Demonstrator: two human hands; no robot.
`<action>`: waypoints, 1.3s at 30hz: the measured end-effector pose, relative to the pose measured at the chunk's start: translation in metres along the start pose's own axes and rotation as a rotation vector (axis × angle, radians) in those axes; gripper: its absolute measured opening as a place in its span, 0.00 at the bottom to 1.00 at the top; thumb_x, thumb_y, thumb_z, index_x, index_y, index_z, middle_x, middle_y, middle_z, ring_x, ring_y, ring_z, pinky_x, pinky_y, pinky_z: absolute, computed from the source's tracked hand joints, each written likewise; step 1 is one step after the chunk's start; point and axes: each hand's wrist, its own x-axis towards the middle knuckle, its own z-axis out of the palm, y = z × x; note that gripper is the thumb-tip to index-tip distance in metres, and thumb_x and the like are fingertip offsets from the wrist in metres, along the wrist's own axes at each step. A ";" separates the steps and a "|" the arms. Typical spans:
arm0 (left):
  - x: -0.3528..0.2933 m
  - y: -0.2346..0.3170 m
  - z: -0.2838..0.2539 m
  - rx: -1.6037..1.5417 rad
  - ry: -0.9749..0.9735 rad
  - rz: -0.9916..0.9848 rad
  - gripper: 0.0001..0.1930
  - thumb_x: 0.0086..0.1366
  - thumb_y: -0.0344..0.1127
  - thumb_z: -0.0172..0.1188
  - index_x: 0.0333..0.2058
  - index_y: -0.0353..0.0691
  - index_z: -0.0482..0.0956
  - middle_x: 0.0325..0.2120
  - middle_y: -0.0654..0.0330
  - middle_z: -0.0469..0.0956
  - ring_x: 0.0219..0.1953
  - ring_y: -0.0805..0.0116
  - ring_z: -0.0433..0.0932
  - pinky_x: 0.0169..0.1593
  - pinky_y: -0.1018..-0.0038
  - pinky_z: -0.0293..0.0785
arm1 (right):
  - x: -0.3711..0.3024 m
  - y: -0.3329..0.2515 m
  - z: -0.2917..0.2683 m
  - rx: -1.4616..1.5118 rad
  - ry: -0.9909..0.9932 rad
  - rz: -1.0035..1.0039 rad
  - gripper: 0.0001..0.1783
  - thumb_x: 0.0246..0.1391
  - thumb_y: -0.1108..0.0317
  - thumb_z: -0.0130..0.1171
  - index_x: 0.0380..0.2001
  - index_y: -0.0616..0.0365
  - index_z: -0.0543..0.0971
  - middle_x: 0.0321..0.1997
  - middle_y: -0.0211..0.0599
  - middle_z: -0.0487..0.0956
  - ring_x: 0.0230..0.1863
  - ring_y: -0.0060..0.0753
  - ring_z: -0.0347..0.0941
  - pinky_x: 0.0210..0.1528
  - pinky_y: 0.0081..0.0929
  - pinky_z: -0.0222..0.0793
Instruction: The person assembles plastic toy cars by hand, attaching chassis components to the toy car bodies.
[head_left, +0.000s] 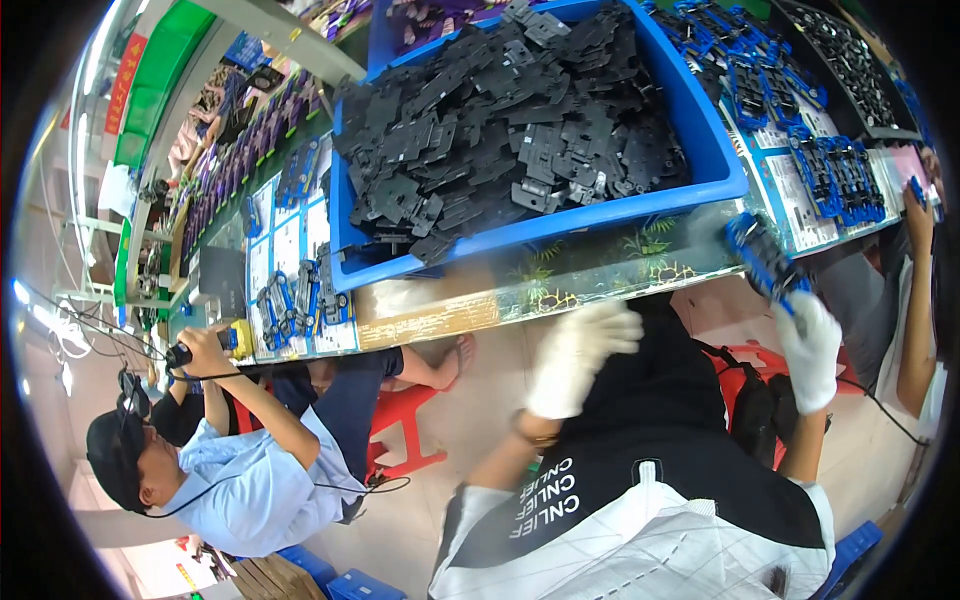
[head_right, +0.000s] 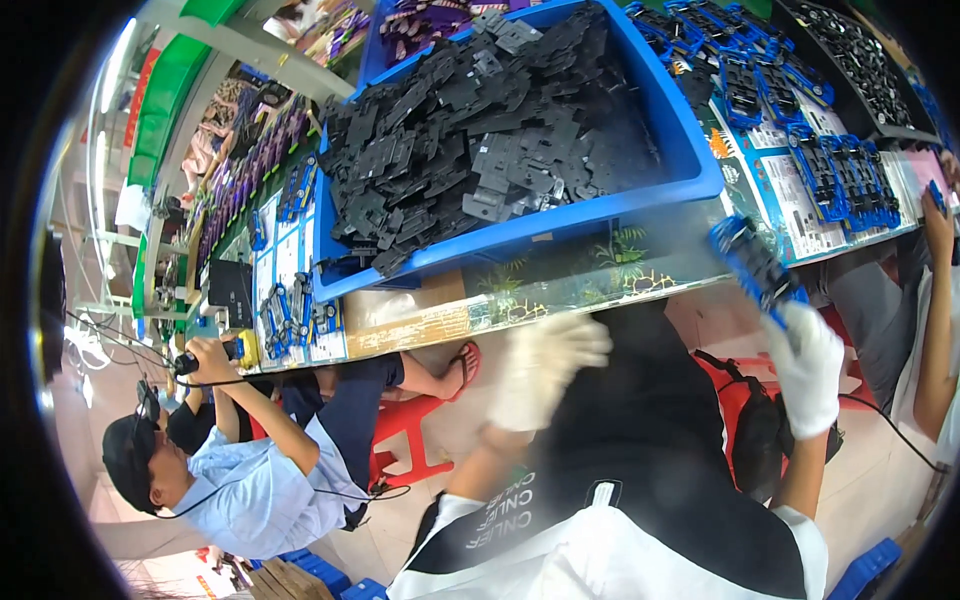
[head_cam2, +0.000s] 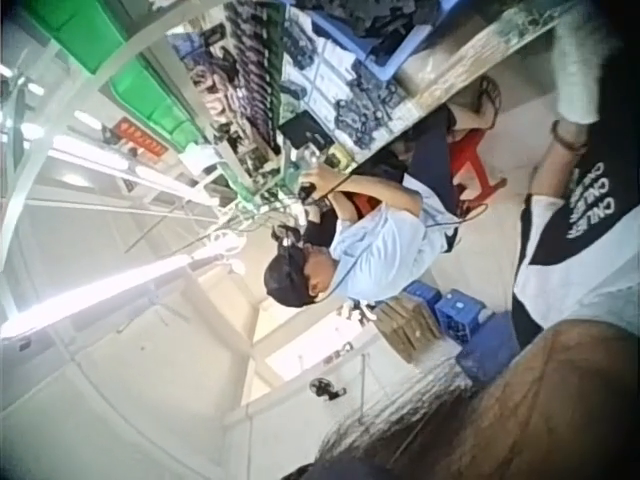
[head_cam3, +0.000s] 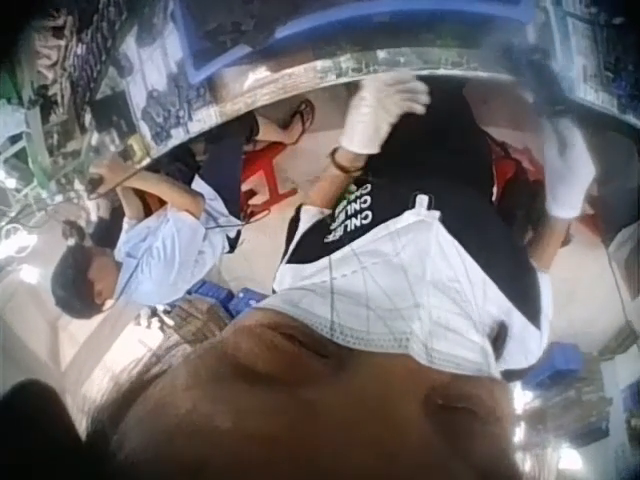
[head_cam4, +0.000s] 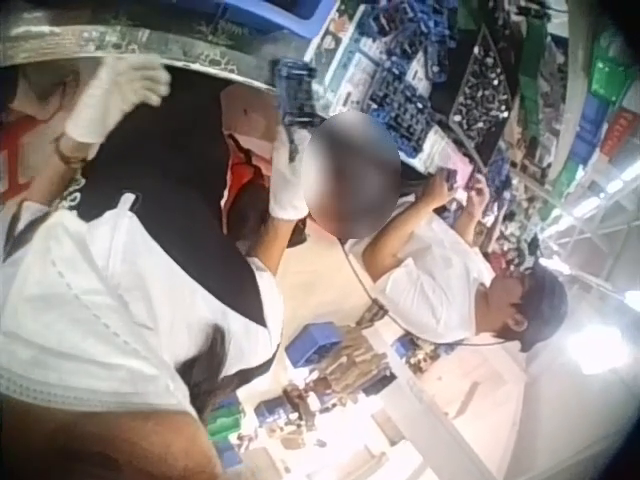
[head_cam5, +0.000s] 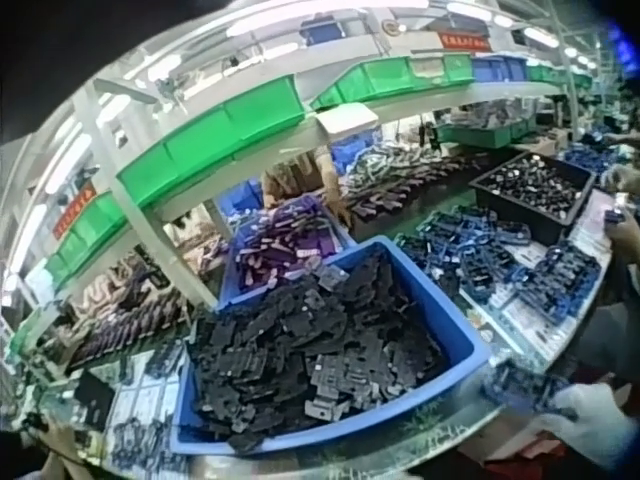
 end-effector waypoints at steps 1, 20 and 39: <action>0.009 -0.019 0.016 -0.094 -0.118 -0.101 0.45 0.60 0.71 0.38 0.58 0.33 0.60 0.53 0.44 0.67 0.52 0.52 0.70 0.54 0.60 0.68 | -0.007 -0.013 -0.005 0.061 -0.101 0.013 0.09 0.45 0.73 0.64 0.30 0.59 0.75 0.26 0.44 0.76 0.24 0.44 0.73 0.25 0.32 0.67; -0.020 0.007 0.016 -0.709 0.253 0.151 0.47 0.49 0.80 0.39 0.55 0.47 0.66 0.42 0.55 0.74 0.47 0.50 0.73 0.52 0.39 0.65 | 0.170 -0.161 0.046 -0.523 -0.228 -0.898 0.22 0.45 0.70 0.55 0.47 0.52 0.68 0.27 0.36 0.72 0.32 0.39 0.75 0.29 0.31 0.70; -0.013 0.005 0.015 -0.750 0.297 0.003 0.45 0.52 0.79 0.39 0.50 0.42 0.70 0.41 0.54 0.74 0.47 0.49 0.72 0.52 0.40 0.66 | 0.202 -0.126 0.060 0.471 -0.588 0.036 0.31 0.48 0.61 0.65 0.55 0.54 0.68 0.34 0.38 0.77 0.30 0.27 0.75 0.32 0.22 0.73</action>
